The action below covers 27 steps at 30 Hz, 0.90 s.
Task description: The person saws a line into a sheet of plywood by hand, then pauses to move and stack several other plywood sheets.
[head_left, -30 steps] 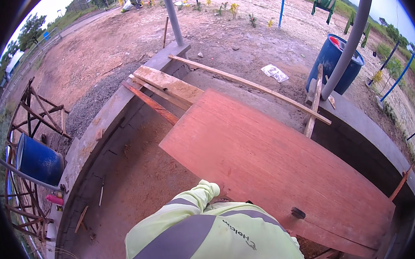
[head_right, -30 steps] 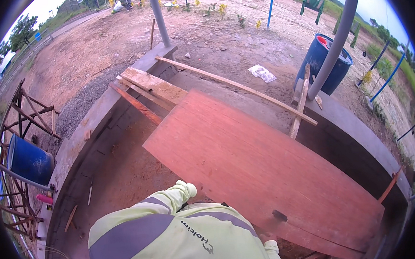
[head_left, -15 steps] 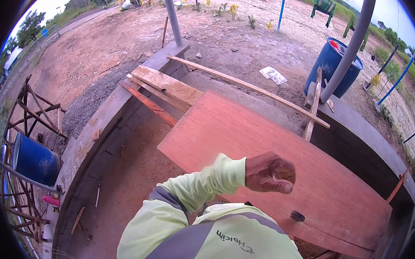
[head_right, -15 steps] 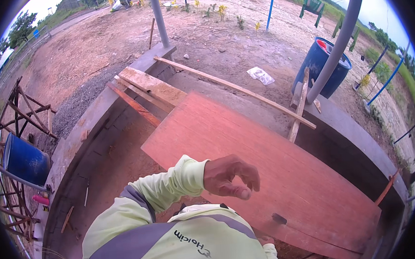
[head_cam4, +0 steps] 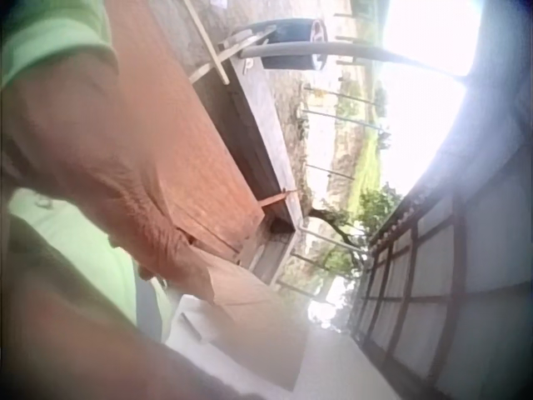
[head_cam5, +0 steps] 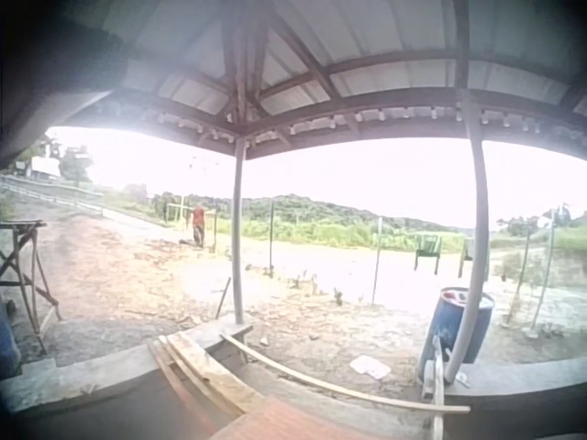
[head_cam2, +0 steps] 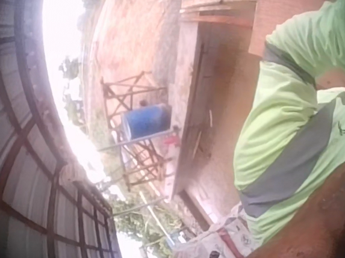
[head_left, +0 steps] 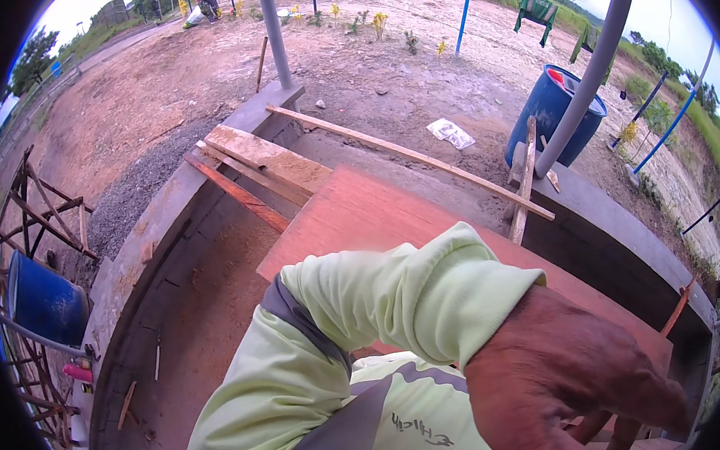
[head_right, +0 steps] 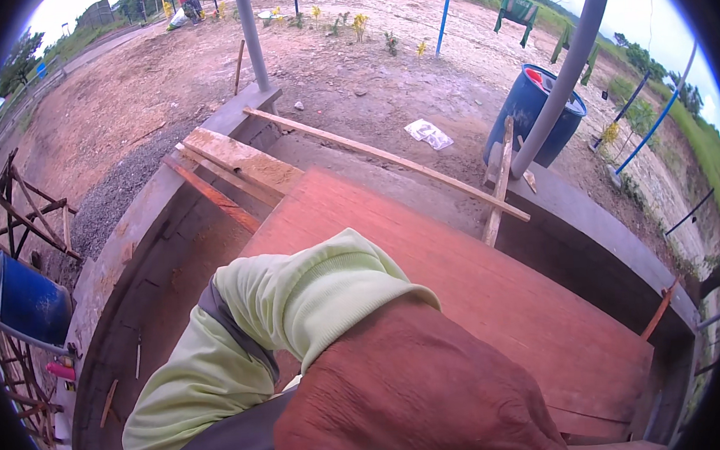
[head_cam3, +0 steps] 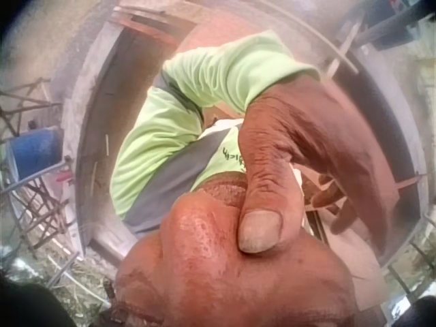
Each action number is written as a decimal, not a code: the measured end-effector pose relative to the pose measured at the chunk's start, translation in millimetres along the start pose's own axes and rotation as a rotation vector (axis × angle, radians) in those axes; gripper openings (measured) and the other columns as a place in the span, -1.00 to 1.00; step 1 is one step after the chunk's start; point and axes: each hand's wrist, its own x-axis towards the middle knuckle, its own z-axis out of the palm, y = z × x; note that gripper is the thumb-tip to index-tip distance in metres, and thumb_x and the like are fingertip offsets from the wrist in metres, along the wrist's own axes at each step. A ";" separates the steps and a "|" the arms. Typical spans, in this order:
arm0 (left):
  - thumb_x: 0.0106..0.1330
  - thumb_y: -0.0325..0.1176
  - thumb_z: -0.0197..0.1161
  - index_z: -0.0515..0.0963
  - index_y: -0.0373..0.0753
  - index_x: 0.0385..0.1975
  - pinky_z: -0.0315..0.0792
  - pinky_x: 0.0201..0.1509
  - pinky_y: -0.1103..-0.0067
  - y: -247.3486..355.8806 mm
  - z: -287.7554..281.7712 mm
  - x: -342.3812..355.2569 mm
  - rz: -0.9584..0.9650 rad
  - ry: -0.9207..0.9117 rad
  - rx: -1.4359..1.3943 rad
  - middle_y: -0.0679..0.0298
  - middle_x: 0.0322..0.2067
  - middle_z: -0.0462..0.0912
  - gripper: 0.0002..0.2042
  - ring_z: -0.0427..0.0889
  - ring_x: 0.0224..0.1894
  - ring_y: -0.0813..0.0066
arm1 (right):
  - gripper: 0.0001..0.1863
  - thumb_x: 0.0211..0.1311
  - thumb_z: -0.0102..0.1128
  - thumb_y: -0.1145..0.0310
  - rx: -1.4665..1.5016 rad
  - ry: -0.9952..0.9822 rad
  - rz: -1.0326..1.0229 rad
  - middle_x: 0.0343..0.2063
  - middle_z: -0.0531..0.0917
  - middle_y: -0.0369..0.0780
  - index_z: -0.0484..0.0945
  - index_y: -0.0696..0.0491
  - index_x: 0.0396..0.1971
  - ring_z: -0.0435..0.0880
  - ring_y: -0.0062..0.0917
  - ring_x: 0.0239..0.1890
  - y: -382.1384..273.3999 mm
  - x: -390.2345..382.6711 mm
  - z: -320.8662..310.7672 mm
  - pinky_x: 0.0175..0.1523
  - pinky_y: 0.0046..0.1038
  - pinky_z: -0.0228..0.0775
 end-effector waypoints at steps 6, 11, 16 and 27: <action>-0.26 0.43 0.40 0.32 -0.52 0.16 0.56 -0.22 0.51 -16.9 2.3 -40.5 0.116 0.093 -0.043 0.04 -0.23 0.63 0.14 0.66 -0.28 0.34 | -0.38 -0.04 0.47 0.21 -0.010 0.002 0.004 -0.10 0.67 -0.04 0.55 0.23 0.02 0.67 -0.34 -0.10 -1.7 2.4 0.9 0.04 -0.37 0.52; 0.17 0.32 0.19 0.21 -0.40 0.29 0.50 0.01 0.42 -98.5 -10.4 -196.4 -0.753 0.631 0.039 0.03 -0.12 0.63 -0.08 0.64 -0.13 0.30 | -0.39 -0.03 0.47 0.21 -0.002 -0.002 -0.009 -0.10 0.67 -0.04 0.55 0.23 0.02 0.68 -0.35 -0.10 -13.1 7.7 2.5 0.03 -0.37 0.52; 0.21 0.14 0.17 0.32 -0.40 0.19 0.44 0.12 0.25 -163.3 135.8 -443.7 -2.084 0.249 0.636 -0.17 -0.01 0.56 -0.26 0.54 0.07 -0.09 | -0.39 -0.03 0.47 0.22 -0.001 -0.011 -0.024 -0.11 0.68 -0.05 0.55 0.23 0.02 0.68 -0.36 -0.11 -23.3 10.4 4.6 0.03 -0.37 0.52; 0.17 0.13 0.18 0.62 -0.29 -0.12 0.50 -0.02 0.21 -137.6 247.6 -576.9 -2.285 0.451 0.453 -0.08 -0.25 0.67 -0.45 0.66 -0.14 -0.04 | -0.39 -0.01 0.48 0.22 -0.076 -0.025 -0.071 -0.11 0.68 -0.06 0.54 0.24 0.03 0.69 -0.39 -0.13 -45.9 18.0 -4.4 0.02 -0.38 0.53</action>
